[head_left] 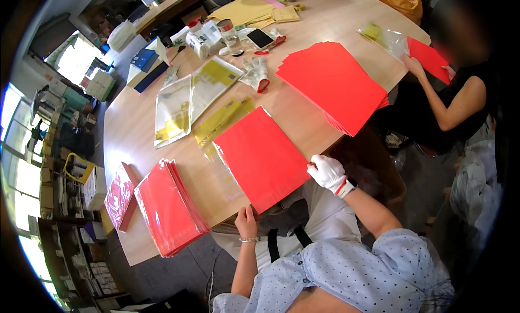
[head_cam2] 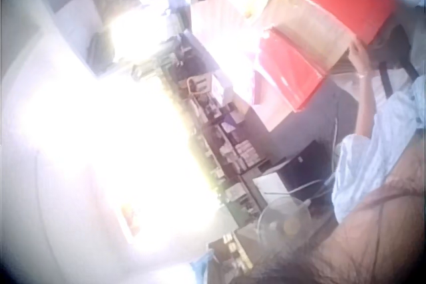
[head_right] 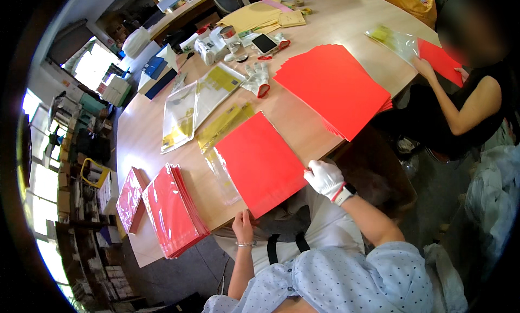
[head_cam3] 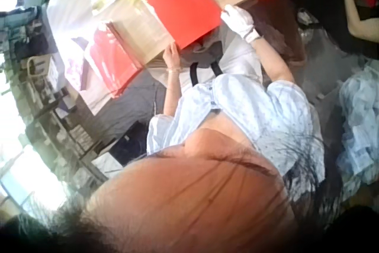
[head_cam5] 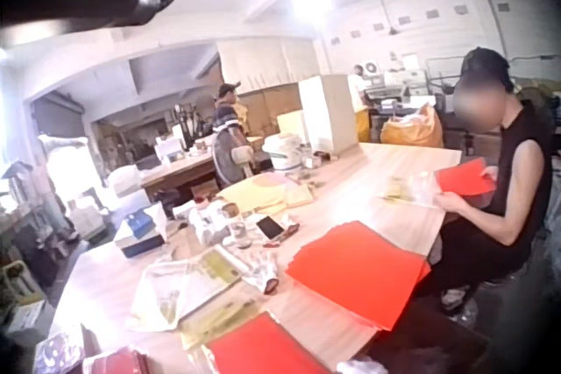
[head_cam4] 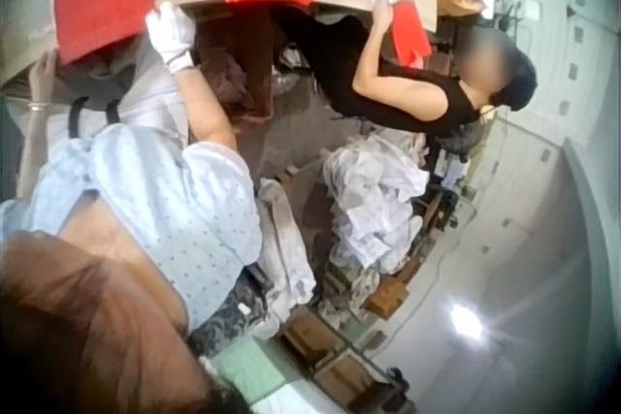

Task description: The person sits at a table and repeatedly places red envelopes into clear plastic sleeves. They pick up an envelope, slide it into a sleeve, and place the packaged item onto a growing stack on the table. Another person works alongside them on the same task.

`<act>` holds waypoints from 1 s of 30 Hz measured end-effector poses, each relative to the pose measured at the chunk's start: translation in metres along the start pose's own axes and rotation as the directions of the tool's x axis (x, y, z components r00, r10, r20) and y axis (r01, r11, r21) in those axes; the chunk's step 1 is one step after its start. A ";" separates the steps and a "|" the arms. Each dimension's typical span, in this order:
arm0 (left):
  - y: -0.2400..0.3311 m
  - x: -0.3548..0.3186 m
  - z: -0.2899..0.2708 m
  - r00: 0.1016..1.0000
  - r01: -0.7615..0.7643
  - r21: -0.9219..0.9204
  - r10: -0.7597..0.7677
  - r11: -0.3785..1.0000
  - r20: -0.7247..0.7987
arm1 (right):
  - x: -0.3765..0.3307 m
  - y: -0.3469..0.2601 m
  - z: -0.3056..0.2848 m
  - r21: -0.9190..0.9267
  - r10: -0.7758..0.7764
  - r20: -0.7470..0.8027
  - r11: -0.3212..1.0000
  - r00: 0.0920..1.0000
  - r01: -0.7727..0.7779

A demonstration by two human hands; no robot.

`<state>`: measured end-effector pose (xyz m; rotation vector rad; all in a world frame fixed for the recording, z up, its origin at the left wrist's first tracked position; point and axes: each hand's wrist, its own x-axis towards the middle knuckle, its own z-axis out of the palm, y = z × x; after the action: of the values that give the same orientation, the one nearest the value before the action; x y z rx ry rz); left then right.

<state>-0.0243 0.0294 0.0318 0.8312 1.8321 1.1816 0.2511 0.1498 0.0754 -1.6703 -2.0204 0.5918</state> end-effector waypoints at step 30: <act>-0.069 0.033 -0.351 0.295 0.090 0.848 0.799 0.523 -0.524 | -0.018 -0.133 0.019 0.718 -0.482 0.060 0.629 0.874 0.298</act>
<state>-0.3540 -0.1127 0.0495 1.3674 3.4340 1.2505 0.1377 0.1084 0.1371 -0.6930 -1.8752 1.2492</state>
